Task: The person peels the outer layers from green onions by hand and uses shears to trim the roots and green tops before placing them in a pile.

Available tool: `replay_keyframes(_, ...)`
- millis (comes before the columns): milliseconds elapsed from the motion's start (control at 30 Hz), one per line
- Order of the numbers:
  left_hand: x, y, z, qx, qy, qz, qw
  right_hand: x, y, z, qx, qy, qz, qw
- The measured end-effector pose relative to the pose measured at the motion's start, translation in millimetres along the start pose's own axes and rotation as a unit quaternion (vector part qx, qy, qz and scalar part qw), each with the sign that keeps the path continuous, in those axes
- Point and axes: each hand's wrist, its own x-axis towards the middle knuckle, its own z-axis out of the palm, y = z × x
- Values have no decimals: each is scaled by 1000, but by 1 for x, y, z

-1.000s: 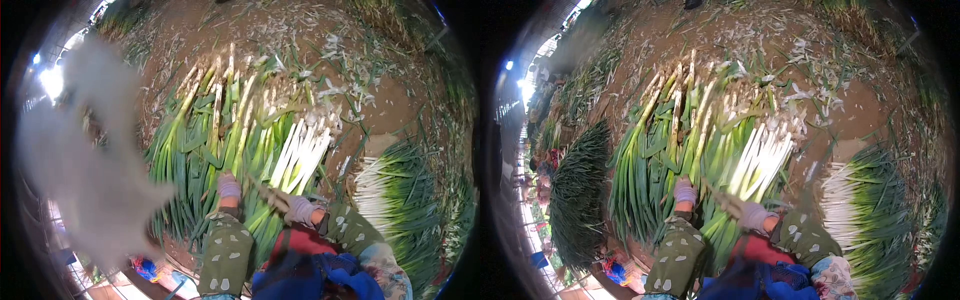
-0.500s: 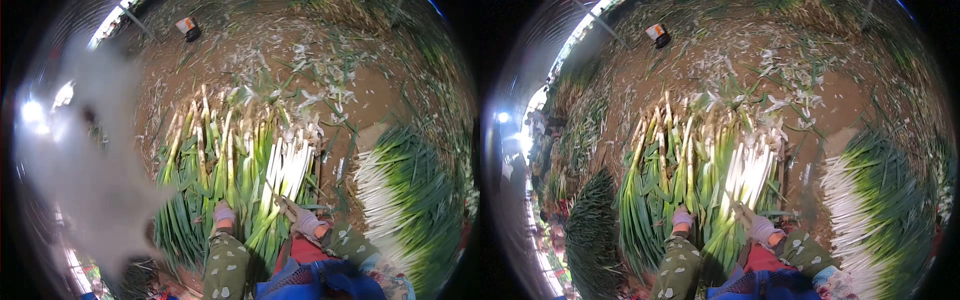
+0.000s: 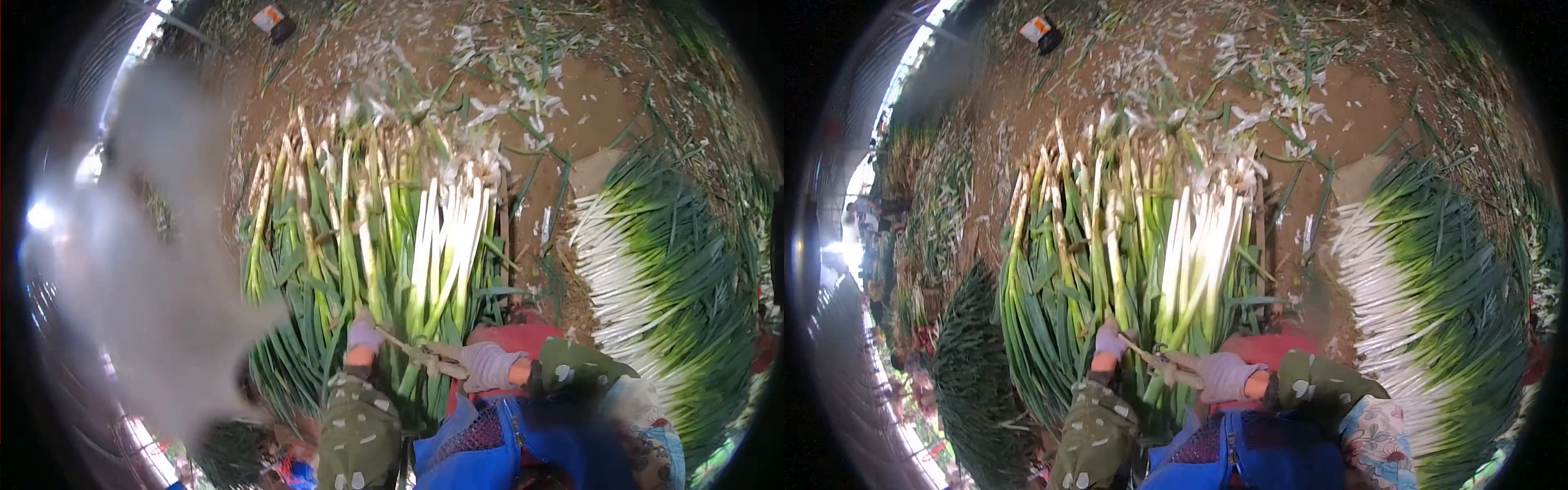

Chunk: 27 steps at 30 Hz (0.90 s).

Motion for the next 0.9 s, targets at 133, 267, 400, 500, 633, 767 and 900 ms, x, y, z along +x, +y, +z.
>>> replay_keyframes(133,-10,82,-22,131,-60,-86,986,12,28,3,122,155,64,978)
replay_keyframes(267,-8,87,-25,109,-93,-121,982,24,43,33,-9,132,-39,990)
replay_keyframes(400,1,72,-26,83,-109,-72,988,19,21,-8,94,111,74,987)
replay_keyframes(500,3,79,-27,49,-131,-75,987,15,10,21,52,72,-12,996)
replay_keyframes(633,3,83,-26,31,-154,-80,984,57,69,32,57,191,-8,980)
replay_keyframes(767,3,67,-20,-51,-152,-64,985,25,27,38,67,62,28,995)
replay_keyframes(900,-9,66,-15,-132,-151,-47,979,32,4,-17,34,157,113,980)
